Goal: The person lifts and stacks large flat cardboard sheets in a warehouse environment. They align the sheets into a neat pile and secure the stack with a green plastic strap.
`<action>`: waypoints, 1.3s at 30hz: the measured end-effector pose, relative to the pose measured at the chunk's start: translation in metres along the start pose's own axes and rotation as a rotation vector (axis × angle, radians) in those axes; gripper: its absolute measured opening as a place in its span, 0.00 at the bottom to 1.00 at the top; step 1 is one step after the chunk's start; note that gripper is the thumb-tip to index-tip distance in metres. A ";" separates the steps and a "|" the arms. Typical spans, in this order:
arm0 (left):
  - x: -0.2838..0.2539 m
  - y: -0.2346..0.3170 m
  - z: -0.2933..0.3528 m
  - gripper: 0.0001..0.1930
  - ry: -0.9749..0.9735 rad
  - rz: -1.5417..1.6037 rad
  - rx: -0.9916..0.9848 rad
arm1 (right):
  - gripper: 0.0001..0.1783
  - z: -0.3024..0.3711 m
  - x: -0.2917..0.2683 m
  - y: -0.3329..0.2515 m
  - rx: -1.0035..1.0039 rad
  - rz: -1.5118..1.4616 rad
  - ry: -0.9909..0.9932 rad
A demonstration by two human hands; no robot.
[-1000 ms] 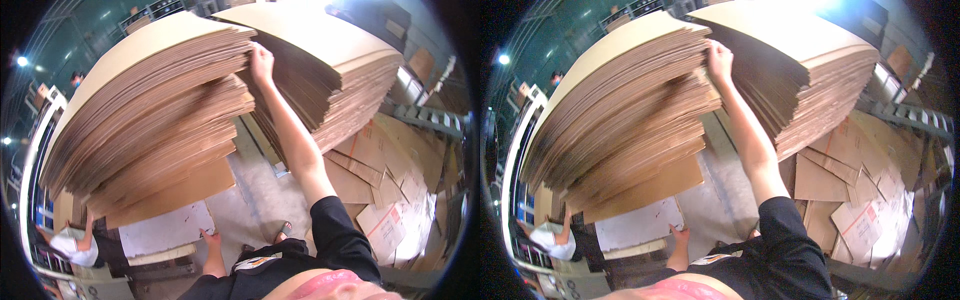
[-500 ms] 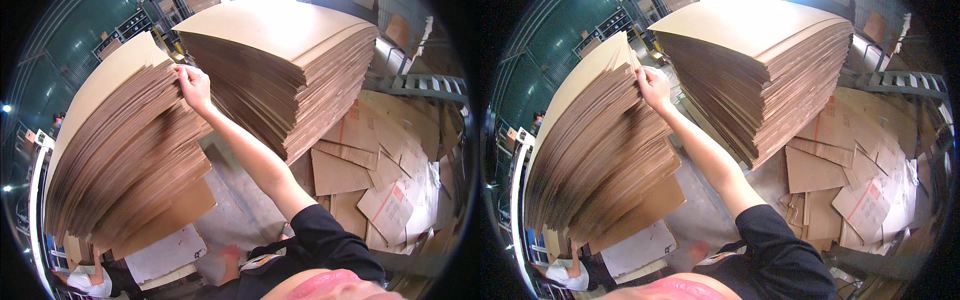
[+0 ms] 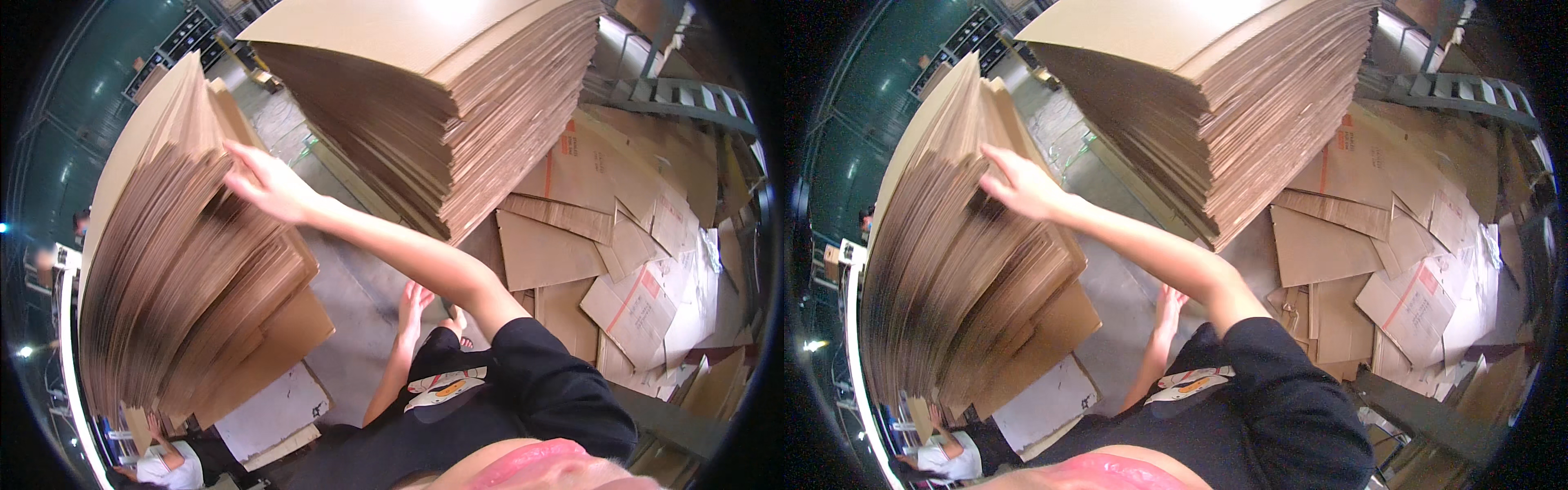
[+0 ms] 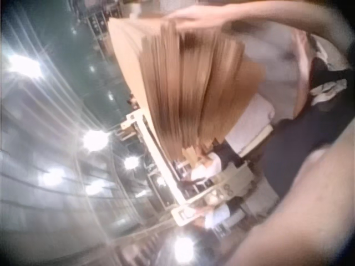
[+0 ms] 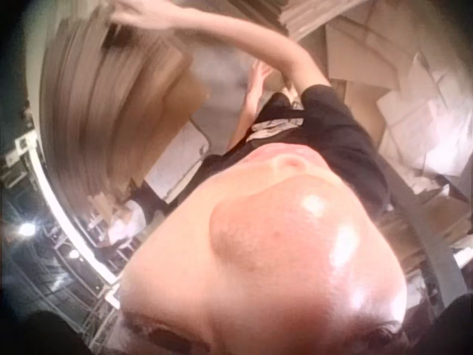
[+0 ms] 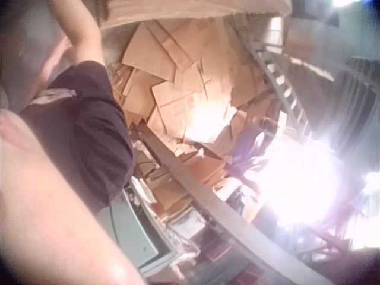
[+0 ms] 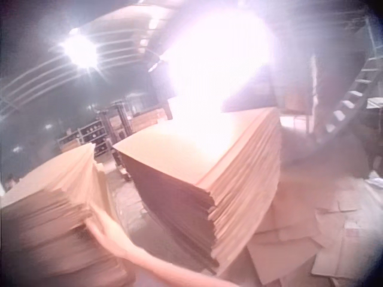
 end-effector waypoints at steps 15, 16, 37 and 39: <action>0.133 0.318 -0.193 0.34 0.458 -0.448 1.409 | 0.16 -0.135 -0.317 -0.026 0.168 0.956 -0.308; 0.147 0.327 -0.207 0.36 0.501 -0.497 1.481 | 0.17 -0.135 -0.329 -0.009 0.154 1.064 -0.357; 0.172 0.315 -0.256 0.61 0.332 -0.365 1.252 | 0.22 -0.133 -0.334 0.029 0.315 1.190 -0.416; 0.170 0.316 -0.253 0.59 0.327 -0.382 1.245 | 0.22 -0.132 -0.336 0.028 0.307 1.182 -0.425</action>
Point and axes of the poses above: each hand's wrist, its own z-axis away from the middle knuckle, its own x-axis out of the palm, y = z × x, the point moved 2 cm from there along -z, towards the middle knuckle, and after that the axes turned 10 degrees about -z, right-handed, at the moved point
